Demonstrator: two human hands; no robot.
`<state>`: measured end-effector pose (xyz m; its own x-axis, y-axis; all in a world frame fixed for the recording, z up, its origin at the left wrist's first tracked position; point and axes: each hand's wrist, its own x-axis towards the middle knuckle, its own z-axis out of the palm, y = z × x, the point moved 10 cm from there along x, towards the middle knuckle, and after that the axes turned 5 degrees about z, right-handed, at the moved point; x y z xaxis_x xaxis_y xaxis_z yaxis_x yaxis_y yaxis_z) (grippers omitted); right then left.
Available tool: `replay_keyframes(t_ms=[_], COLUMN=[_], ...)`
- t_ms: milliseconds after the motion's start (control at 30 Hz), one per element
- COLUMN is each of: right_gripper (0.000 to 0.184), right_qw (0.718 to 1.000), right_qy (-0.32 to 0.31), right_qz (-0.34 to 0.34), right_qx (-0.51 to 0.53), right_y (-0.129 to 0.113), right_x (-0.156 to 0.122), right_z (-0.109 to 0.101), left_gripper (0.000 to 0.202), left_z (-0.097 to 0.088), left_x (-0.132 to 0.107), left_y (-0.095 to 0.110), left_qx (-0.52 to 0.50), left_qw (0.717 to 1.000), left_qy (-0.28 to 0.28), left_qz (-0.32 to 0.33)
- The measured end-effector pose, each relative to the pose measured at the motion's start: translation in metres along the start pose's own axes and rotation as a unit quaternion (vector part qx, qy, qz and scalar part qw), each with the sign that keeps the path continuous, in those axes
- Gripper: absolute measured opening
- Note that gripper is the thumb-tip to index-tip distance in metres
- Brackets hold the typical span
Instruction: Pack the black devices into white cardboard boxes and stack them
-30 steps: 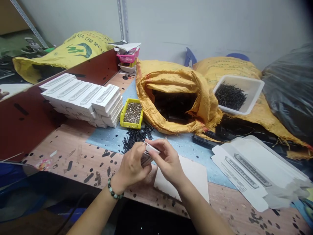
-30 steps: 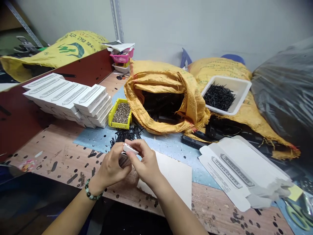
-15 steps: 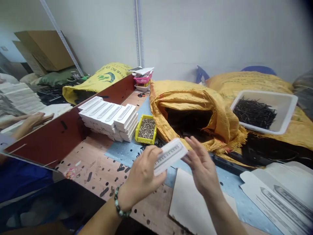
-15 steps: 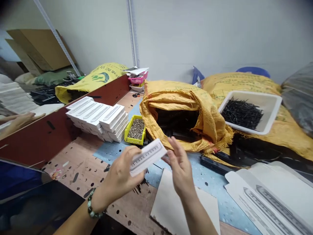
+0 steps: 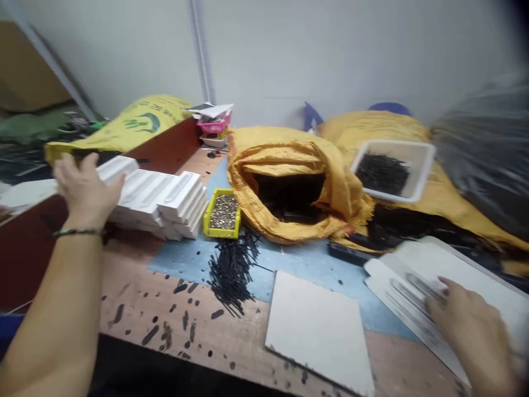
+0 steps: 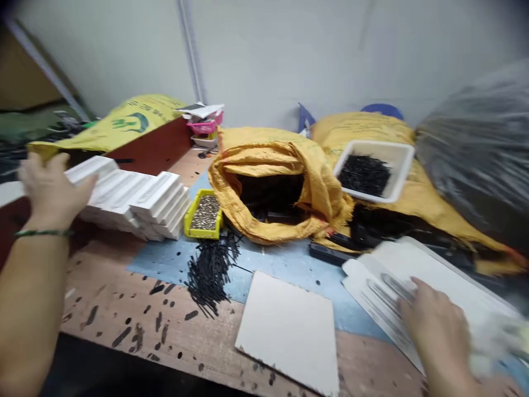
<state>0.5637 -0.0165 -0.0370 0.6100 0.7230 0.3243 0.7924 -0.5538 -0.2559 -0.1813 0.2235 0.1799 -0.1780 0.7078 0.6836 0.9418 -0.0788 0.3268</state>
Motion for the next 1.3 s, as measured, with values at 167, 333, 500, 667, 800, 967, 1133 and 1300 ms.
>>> replay_keyframes(t_ms=[167, 333, 500, 667, 800, 967, 1133, 1300], right_gripper=[0.076, 0.048, 0.032, 0.028, 0.022, 0.022, 0.034, 0.028], right_qw=[0.986, 0.994, 0.934, 0.901, 0.895, 0.903, 0.928, 0.88], right_qy=[-0.103, -0.013, -0.055, -0.096, -0.098, -0.093, -0.103, -0.314], right_qz=[-0.002, -0.066, -0.209, -0.239, -0.228, -0.23, -0.178, -0.288], right_qx=[-0.128, 0.084, 0.286, 0.349, 0.37, 0.351, 0.31, 0.21], right_y=[-0.023, -0.085, -0.223, -0.31, -0.319, -0.302, -0.266, -0.271], right_x=[-0.015, -0.036, -0.011, 0.03, 0.041, 0.041, 0.016, -0.06], right_z=[-0.003, -0.033, -0.01, 0.041, 0.062, 0.036, -0.037, -0.051], left_gripper=[0.042, 0.026, 0.026, 0.024, 0.018, 0.011, 0.006, 0.017], left_z=[-0.013, 0.05, 0.114, 0.167, 0.207, 0.221, 0.212, 0.191], left_x=[-0.112, -0.211, -0.164, -0.116, -0.122, -0.124, -0.134, -0.187], left_y=[0.134, 0.216, 0.201, 0.152, 0.131, 0.123, 0.116, 0.131], left_qx=[-0.199, -0.346, -0.243, -0.098, -0.109, -0.226, -0.416, -0.587], left_qw=[0.96, 0.885, 0.923, 0.932, 0.915, 0.908, 0.84, 0.675], left_qy=[0.019, -0.203, -0.279, -0.348, -0.387, -0.343, -0.291, -0.303], left_qz=[0.194, 0.237, 0.103, 0.009, -0.023, -0.078, -0.191, -0.329])
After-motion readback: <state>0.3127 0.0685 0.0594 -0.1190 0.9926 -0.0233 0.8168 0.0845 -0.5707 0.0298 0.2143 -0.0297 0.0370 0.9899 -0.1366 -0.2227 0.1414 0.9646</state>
